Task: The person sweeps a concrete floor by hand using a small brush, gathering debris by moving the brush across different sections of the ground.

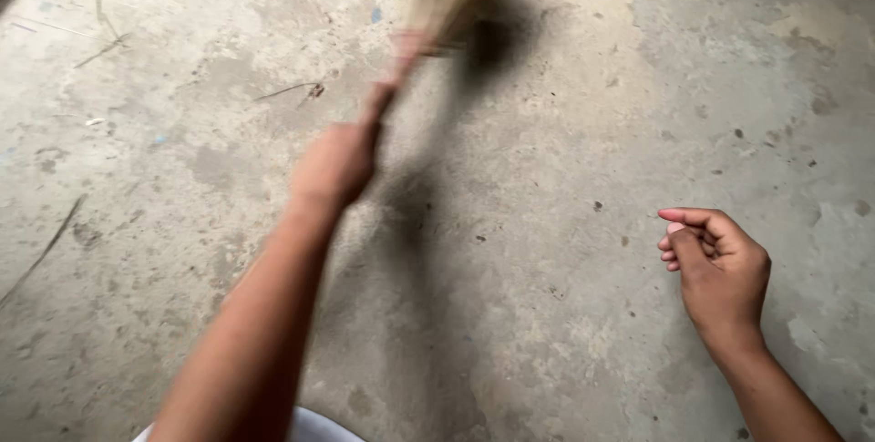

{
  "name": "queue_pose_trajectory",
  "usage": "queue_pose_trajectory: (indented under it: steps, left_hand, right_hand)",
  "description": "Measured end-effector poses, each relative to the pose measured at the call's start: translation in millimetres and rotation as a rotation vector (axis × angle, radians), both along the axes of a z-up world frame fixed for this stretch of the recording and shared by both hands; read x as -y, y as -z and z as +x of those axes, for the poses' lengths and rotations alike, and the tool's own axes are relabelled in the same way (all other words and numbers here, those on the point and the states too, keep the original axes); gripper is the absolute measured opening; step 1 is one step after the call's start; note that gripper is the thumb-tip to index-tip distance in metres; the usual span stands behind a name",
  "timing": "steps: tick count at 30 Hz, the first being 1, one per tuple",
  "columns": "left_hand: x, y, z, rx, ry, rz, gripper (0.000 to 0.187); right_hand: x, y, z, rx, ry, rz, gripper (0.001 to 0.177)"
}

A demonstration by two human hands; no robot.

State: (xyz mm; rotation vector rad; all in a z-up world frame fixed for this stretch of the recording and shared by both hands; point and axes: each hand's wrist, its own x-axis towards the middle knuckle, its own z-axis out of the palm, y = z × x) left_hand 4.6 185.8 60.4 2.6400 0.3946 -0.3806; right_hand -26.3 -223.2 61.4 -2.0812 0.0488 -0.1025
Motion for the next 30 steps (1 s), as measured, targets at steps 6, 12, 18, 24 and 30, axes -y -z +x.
queue_pose_trajectory:
  steps: [6, 12, 18, 24, 30]
  left_hand:
    - [103, 5, -17, 0.033, 0.894, 0.219, 0.056]
    - [45, 36, -22, -0.034, 0.4, 0.151, 0.062]
    - [93, 14, 3, 0.028, -0.025, -0.13, 0.064]
    - [277, 14, -27, 0.151, 0.724, -0.049, 0.038]
    - [253, 52, 1, -0.03, 0.568, -0.147, 0.023]
  right_hand:
    - [-5, 7, -5, 0.052, -0.067, 0.017, 0.018]
    - [38, 16, 6, -0.19, 0.035, -0.517, 0.034]
    - [70, 79, 51, -0.123, -0.235, -1.085, 0.077]
    - [90, 137, 49, 0.112, -0.383, -1.182, 0.075]
    - [76, 117, 48, -0.298, -0.386, -1.2, 0.084]
